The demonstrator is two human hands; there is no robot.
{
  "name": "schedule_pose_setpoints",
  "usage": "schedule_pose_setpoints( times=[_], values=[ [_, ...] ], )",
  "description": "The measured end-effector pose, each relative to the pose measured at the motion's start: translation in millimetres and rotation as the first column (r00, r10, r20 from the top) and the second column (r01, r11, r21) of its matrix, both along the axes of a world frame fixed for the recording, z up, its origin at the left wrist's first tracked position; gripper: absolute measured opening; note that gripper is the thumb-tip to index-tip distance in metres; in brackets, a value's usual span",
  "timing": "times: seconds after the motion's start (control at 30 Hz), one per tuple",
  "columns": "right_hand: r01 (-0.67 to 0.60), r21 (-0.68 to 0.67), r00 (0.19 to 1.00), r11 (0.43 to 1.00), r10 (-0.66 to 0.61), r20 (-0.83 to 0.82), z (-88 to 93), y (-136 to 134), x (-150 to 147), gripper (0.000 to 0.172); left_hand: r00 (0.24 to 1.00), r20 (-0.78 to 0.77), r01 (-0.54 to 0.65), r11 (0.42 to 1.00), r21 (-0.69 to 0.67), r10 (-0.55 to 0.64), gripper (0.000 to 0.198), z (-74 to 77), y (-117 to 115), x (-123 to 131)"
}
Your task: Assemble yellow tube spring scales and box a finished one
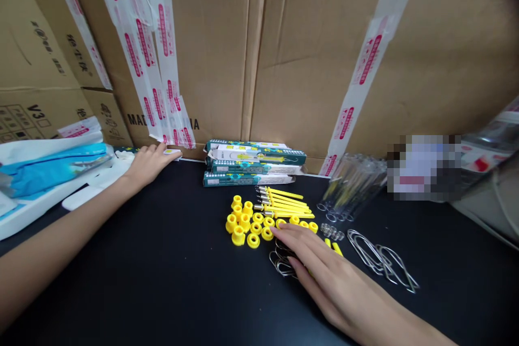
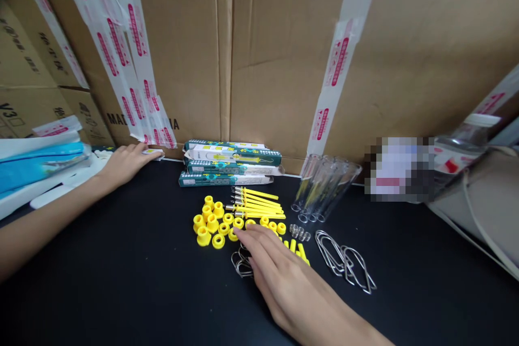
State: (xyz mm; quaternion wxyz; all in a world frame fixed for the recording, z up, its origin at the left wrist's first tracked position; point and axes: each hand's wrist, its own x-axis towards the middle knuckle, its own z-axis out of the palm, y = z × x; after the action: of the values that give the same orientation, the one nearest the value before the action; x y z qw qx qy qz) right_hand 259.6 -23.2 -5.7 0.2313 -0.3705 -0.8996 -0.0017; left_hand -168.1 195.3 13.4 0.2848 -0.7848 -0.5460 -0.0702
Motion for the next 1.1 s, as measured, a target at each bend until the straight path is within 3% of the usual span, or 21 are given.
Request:
schedule_pose_setpoints(
  times=[0.2,0.33,0.4,0.53,0.7,0.83,1.1],
  values=[
    [-0.034,0.067,0.999,0.997,0.036,-0.019,3.4,-0.6,-1.1,0.045,0.987,0.122,0.092,0.993,0.079,-0.101,0.035,-1.2,-1.8,13.2],
    [-0.048,0.095,0.998,0.994,0.052,-0.039,9.3,-1.7,-2.9,0.044,0.934,0.261,0.207,0.965,0.163,-0.244,0.040,1.8,-15.1,29.5],
    [-0.044,0.101,0.998,0.994,0.049,-0.045,11.4,-2.3,-4.1,0.043,0.889,0.297,0.317,0.937,0.150,-0.348,0.054,2.0,-25.2,43.5],
    [-0.026,0.136,0.998,0.990,0.033,-0.052,12.3,-3.9,-4.9,0.033,0.823,0.263,0.503,0.861,0.073,-0.503,0.107,1.1,-42.2,76.7],
    [-0.050,0.237,0.997,0.970,0.063,-0.047,13.1,-7.0,-4.5,0.026,0.793,0.151,0.595,0.804,0.017,-0.590,0.088,0.2,-32.6,98.8],
    [-0.068,0.205,0.995,0.976,0.081,-0.054,15.3,-7.4,-6.5,0.026,0.801,0.168,0.582,0.813,0.003,-0.575,0.102,-4.4,-13.3,106.8],
    [-0.069,0.127,0.995,0.990,0.077,-0.059,12.1,-6.1,-7.7,0.029,0.810,0.087,0.580,0.814,0.020,-0.580,0.079,-4.8,-11.8,135.0]
  ],
)
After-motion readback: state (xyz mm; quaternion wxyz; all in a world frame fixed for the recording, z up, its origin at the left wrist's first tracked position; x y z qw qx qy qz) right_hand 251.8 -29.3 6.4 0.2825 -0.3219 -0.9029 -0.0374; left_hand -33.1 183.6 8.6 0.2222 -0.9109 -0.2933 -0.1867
